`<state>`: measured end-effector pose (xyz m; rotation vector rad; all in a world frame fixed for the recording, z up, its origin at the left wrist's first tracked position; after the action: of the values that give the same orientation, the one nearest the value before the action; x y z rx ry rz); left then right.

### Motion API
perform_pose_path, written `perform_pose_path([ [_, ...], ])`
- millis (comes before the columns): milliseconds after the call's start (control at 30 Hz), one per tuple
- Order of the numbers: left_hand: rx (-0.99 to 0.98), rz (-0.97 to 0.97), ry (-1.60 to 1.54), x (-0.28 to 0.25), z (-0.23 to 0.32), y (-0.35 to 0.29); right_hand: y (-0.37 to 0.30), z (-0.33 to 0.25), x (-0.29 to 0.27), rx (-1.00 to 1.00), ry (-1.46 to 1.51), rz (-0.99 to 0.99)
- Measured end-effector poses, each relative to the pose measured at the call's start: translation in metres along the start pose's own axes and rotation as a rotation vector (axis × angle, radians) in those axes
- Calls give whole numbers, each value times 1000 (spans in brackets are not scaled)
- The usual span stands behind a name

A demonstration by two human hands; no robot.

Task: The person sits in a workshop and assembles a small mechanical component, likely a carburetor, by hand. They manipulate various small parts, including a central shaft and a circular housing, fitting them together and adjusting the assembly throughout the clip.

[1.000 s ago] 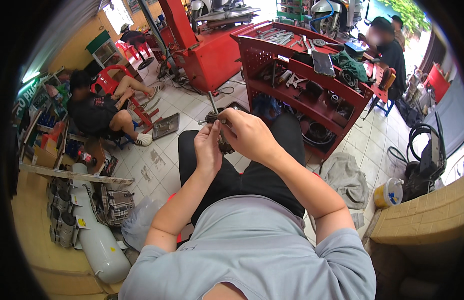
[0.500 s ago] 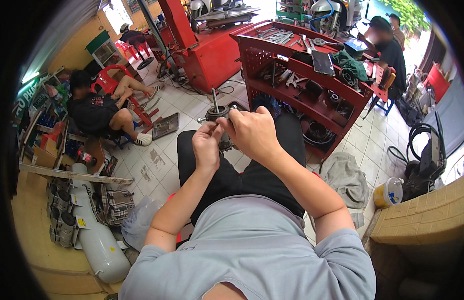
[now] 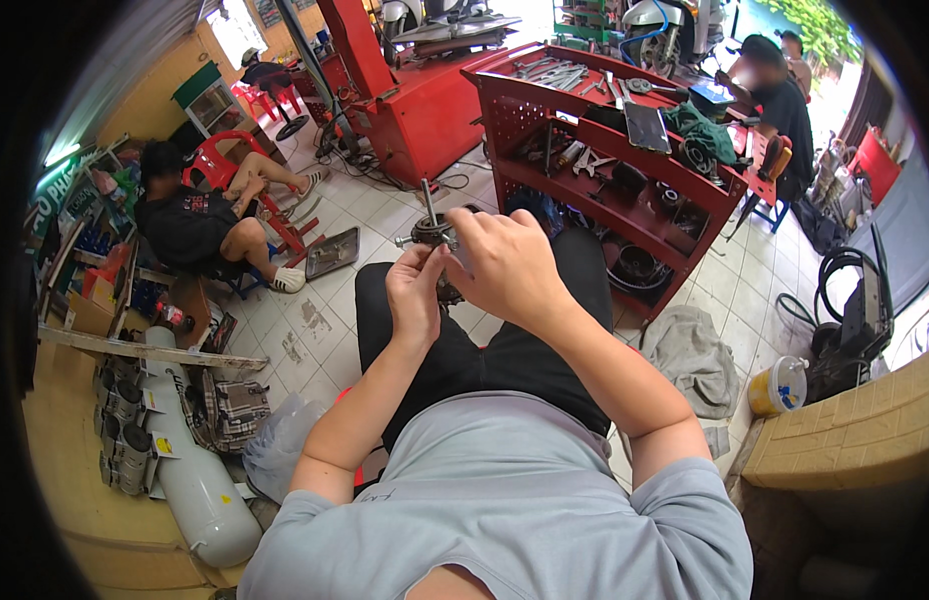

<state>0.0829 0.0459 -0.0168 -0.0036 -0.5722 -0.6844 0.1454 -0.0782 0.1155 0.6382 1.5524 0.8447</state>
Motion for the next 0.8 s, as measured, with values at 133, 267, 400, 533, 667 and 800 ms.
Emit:
perform_pose_path([
  [133, -8, 31, 21, -1, 0, 1, -6, 0, 13, -96, -7, -48],
  [267, -17, 76, 87, -4, 0, 0, -6, 2, 15, -6, -88, -130],
  [400, -2, 56, 59, -5, -2, 1, -6, 3, 13, 28, -124, -166],
  [533, 66, 84, 94, 1, 7, 0, -1, -5, 5, -80, -93, -74],
  [667, 71, 77, 123, 2, 9, -1, -6, -1, 13, -64, -97, -112],
  [800, 38, 65, 204, -1, 5, -1, -7, 3, 16, -15, -140, -175],
])
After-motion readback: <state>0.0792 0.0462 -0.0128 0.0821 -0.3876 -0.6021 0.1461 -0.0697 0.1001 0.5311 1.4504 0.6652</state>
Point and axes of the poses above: each hand's wrist, its own y-axis towards the middle knuckle, its own x-axis out of the palm, z = x × y, the point moved 9 cm from there along y, towards the middle knuckle, and after that the axes turned 8 degrees about -x, right-handed, at the moved point
